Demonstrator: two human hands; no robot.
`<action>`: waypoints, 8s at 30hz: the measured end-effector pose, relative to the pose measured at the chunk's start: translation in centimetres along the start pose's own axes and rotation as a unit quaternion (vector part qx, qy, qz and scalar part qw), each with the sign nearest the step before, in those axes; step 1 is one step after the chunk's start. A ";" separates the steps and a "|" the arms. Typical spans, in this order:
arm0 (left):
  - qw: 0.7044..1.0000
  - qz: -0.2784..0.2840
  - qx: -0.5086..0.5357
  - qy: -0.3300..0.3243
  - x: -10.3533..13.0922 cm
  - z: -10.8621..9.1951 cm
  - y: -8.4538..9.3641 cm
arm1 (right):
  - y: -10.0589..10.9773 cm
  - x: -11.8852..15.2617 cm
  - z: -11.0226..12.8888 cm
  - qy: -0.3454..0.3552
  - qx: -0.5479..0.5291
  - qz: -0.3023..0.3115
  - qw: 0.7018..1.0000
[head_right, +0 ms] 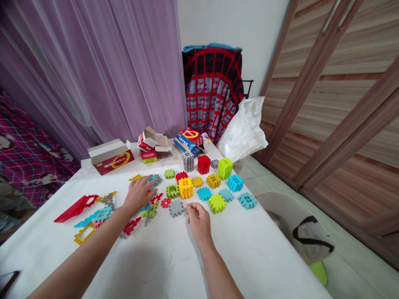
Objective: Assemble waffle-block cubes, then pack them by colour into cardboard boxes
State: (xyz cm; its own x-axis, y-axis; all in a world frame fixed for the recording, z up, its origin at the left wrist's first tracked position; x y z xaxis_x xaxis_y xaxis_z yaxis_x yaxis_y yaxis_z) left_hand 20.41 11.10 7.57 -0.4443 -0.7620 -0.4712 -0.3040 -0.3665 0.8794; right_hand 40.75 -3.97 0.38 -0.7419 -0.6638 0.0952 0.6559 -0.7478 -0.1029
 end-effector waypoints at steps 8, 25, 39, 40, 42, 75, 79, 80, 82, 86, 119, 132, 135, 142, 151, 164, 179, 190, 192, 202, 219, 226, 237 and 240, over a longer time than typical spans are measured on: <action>0.996 0.069 -0.062 0.010 0.1 4.8 -1.3 | -0.1 0.1 0.3 -0.001 0.009 0.012 1.000; 0.980 0.172 -0.084 0.046 -4.7 3.6 -4.4 | -0.6 0.2 -0.1 0.003 0.025 0.024 0.999; 0.952 0.081 0.153 0.254 -3.3 8.9 -1.7 | -0.8 0.1 -0.3 0.004 0.031 0.026 0.999; 0.939 0.076 0.186 0.279 -2.5 9.0 -1.7 | -0.8 0.1 -0.2 0.005 0.031 0.027 0.999; 0.907 0.077 0.261 0.321 -0.6 8.7 -1.6 | -0.9 0.1 -0.2 0.007 0.031 0.028 0.999; 0.734 0.133 0.551 0.374 12.6 -5.0 -2.3 | -2.7 4.7 1.2 0.175 0.082 0.087 0.977; 0.754 0.135 0.519 0.380 13.0 -4.1 -2.2 | -2.9 4.9 1.3 0.176 0.078 0.112 0.975; 0.753 0.140 0.519 0.380 13.1 -4.1 -2.2 | -3.0 5.0 1.3 0.176 0.079 0.121 0.974; 0.751 0.150 0.519 0.380 13.3 -4.1 -2.3 | -3.1 5.1 1.3 0.182 0.086 0.126 0.971; 0.747 0.152 0.518 0.388 13.2 -4.1 -2.2 | -3.0 5.5 2.2 0.241 0.125 0.123 0.955; 0.963 -0.180 0.197 -0.031 10.4 -2.1 3.8 | -1.0 6.5 6.7 0.447 0.238 0.027 0.862; 0.981 -0.165 0.089 -0.045 10.8 -0.2 0.3 | -5.4 -10.8 19.0 0.442 0.497 0.110 0.738; 0.979 -0.180 0.080 -0.056 11.0 -0.2 0.2 | -9.6 -13.5 18.9 0.466 0.557 0.170 0.666; 0.972 -0.210 0.067 -0.079 11.2 -0.1 0.3 | -15.4 -16.2 17.0 0.466 0.638 0.279 0.546; 0.963 -0.239 0.059 -0.105 11.1 -0.7 1.6 | -17.2 -17.4 15.6 0.436 0.683 0.309 0.498; 0.970 -0.211 0.070 -0.096 10.8 -0.7 1.7 | -17.7 -17.3 15.1 0.443 0.687 0.327 0.475; 0.975 -0.193 0.075 -0.076 10.9 -0.6 1.4 | -17.7 -17.8 15.2 0.440 0.673 0.341 0.487; 0.975 -0.193 0.084 -0.073 11.0 -0.5 1.2 | -15.3 -18.9 15.3 0.370 0.717 0.263 0.529; 0.974 -0.197 0.081 -0.075 10.9 -0.5 1.2 | -15.2 -18.9 15.1 0.368 0.719 0.261 0.529; 0.972 -0.205 0.086 -0.072 10.9 -0.4 1.2 | -15.2 -19.3 14.5 0.375 0.708 0.262 0.538; 0.971 -0.212 0.066 -0.086 10.9 -0.8 1.7 | -15.4 -18.3 15.0 0.372 0.706 0.256 0.546; 0.978 -0.186 0.079 -0.058 10.9 -0.6 1.1 | -15.6 -16.2 16.6 0.387 0.710 0.256 0.530; 0.976 -0.194 0.100 0.002 11.0 0.2 0.7 | -24.2 -4.7 11.2 0.493 0.632 0.378 0.463; 0.976 -0.193 0.103 0.009 10.8 0.0 1.0 | -25.8 -1.8 7.6 0.495 0.638 0.418 0.416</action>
State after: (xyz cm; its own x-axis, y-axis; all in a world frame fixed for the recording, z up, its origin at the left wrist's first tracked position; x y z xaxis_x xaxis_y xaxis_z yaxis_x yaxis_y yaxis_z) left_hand 15.26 2.50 3.34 -0.2496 -0.5983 -0.7614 -0.6094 -0.5141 0.6036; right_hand 26.21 16.46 10.39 0.5407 -0.8405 0.0349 -0.1860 -0.0790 0.9794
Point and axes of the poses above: each hand's wrist, its own x-axis away from the middle knuckle, its own y-axis out of the back of the hand, z = x × y, the point moved 9 cm from there along -x, towards the middle knuckle, and after that the axes turned 14 degrees about -z, right-handed, at the moved point
